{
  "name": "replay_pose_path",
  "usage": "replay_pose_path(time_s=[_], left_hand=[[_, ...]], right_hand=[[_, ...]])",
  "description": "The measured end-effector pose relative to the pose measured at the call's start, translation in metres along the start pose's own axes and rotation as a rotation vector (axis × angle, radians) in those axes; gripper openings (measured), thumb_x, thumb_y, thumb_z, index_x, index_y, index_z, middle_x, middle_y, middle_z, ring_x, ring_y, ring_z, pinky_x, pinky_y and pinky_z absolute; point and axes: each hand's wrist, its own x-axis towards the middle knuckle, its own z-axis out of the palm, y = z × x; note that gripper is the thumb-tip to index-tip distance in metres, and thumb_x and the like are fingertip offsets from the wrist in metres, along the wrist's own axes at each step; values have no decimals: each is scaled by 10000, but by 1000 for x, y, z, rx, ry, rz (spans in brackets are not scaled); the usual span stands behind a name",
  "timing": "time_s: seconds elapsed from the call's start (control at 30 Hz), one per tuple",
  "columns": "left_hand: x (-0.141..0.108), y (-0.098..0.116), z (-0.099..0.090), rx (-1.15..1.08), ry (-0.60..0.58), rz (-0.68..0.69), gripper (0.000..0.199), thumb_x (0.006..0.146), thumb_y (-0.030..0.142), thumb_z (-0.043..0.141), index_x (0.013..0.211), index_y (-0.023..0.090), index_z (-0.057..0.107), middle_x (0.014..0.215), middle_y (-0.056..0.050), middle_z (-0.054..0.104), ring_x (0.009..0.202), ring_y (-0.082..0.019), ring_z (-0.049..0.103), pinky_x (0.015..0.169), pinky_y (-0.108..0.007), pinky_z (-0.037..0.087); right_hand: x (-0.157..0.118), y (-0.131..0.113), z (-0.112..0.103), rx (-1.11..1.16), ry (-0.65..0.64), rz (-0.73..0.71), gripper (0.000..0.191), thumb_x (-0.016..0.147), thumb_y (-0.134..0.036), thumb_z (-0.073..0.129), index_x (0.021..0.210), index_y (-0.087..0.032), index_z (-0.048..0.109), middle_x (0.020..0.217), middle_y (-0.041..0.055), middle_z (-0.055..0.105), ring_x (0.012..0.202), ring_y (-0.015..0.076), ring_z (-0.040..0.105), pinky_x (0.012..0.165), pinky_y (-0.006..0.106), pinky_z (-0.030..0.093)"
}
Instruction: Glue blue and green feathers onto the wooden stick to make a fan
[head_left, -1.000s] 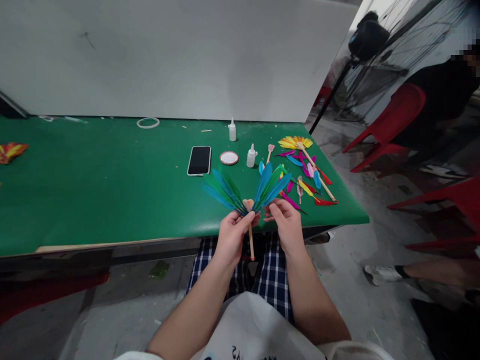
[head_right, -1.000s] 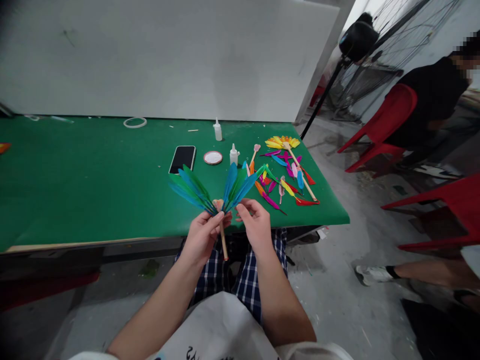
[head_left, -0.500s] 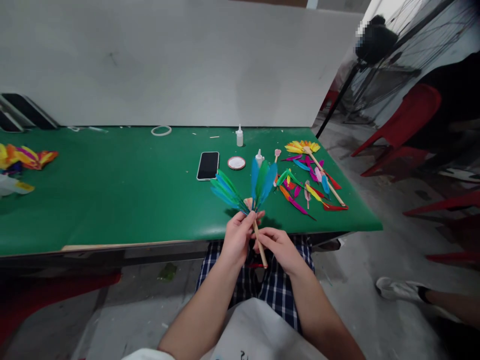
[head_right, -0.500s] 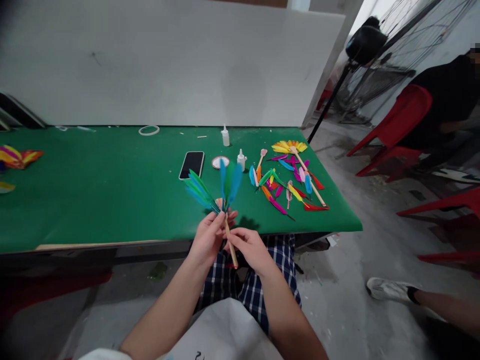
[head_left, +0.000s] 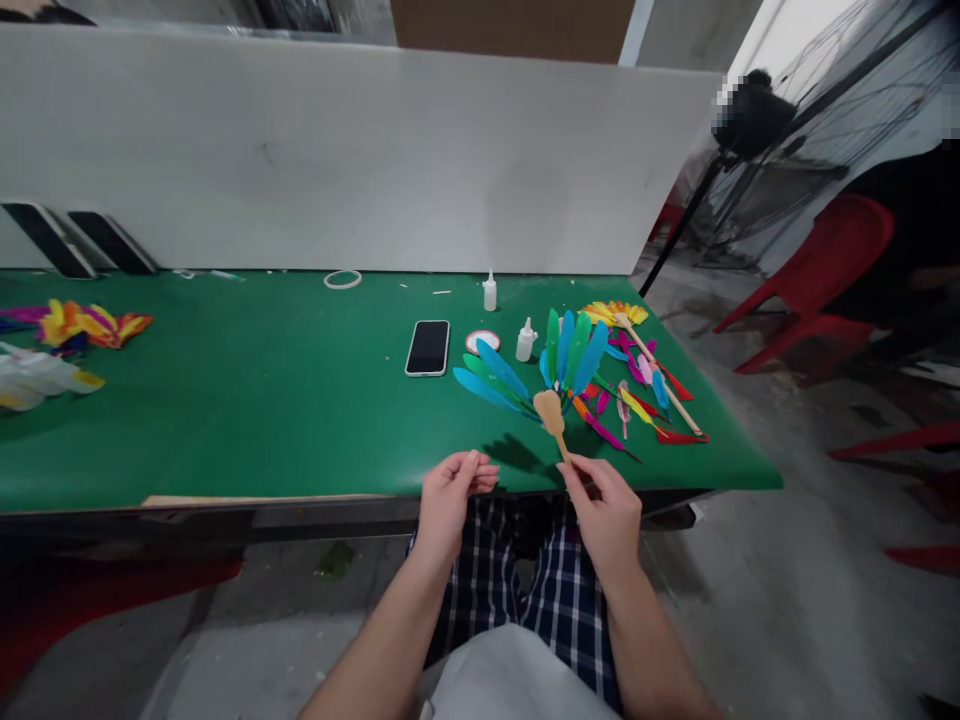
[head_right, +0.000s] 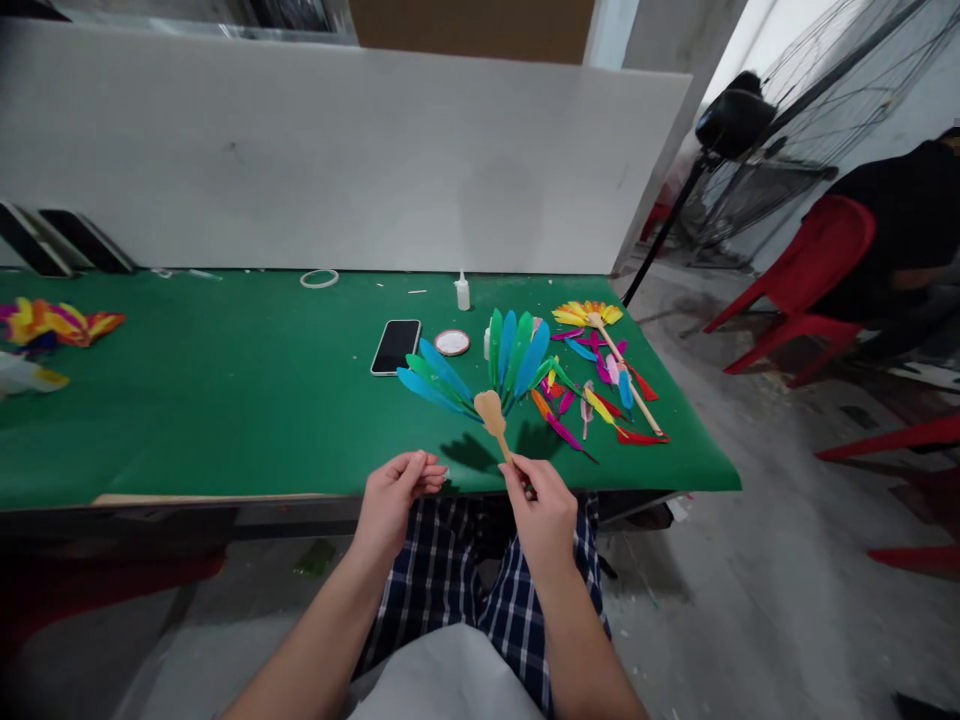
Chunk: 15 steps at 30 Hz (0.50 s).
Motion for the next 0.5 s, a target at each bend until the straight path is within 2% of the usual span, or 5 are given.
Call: replay_pose_path(time_s=[0.13, 0.2, 0.27, 0.4, 0.5], left_hand=[[1, 0, -1, -47, -15, 44, 304, 699, 369, 626, 818, 90, 618, 743, -94, 679, 640, -123, 627, 612, -218, 502], [0, 1, -1, -56, -27, 55, 312, 687, 335, 646, 876, 89, 622, 823, -105, 679, 726, -140, 635, 689, -241, 507], [0, 1, -1, -34, -6, 63, 290, 659, 299, 674, 862, 96, 632, 818, -92, 681, 727, -136, 634, 702, -241, 506], [-1, 1, -2, 33, 49, 107, 177, 615, 254, 706, 657, 111, 610, 629, -33, 659, 563, -89, 592, 568, -182, 483], [-1, 0, -3, 32, 40, 103, 213, 650, 277, 675, 569, 124, 550, 523, 2, 615, 461, -68, 539, 466, -158, 435]], right_hand=[[-1, 3, 3, 5, -6, 12, 119, 759, -253, 555, 833, -197, 629, 716, 32, 623, 591, 127, 545, 548, 254, 458], [-2, 4, 3, 24, -4, 40, 122, 760, -261, 551, 829, -201, 631, 720, 33, 622, 583, 127, 542, 544, 258, 457], [-2, 5, 4, 45, -10, 74, 128, 758, -270, 552, 828, -199, 632, 718, 32, 616, 570, 125, 542, 531, 257, 456], [-5, 8, 5, 78, -20, 139, 147, 751, -290, 559, 821, -184, 632, 707, 33, 602, 554, 122, 546, 513, 253, 457], [-7, 12, 6, 102, -22, 173, 165, 746, -304, 564, 820, -174, 633, 709, 36, 599, 554, 122, 550, 501, 248, 459]])
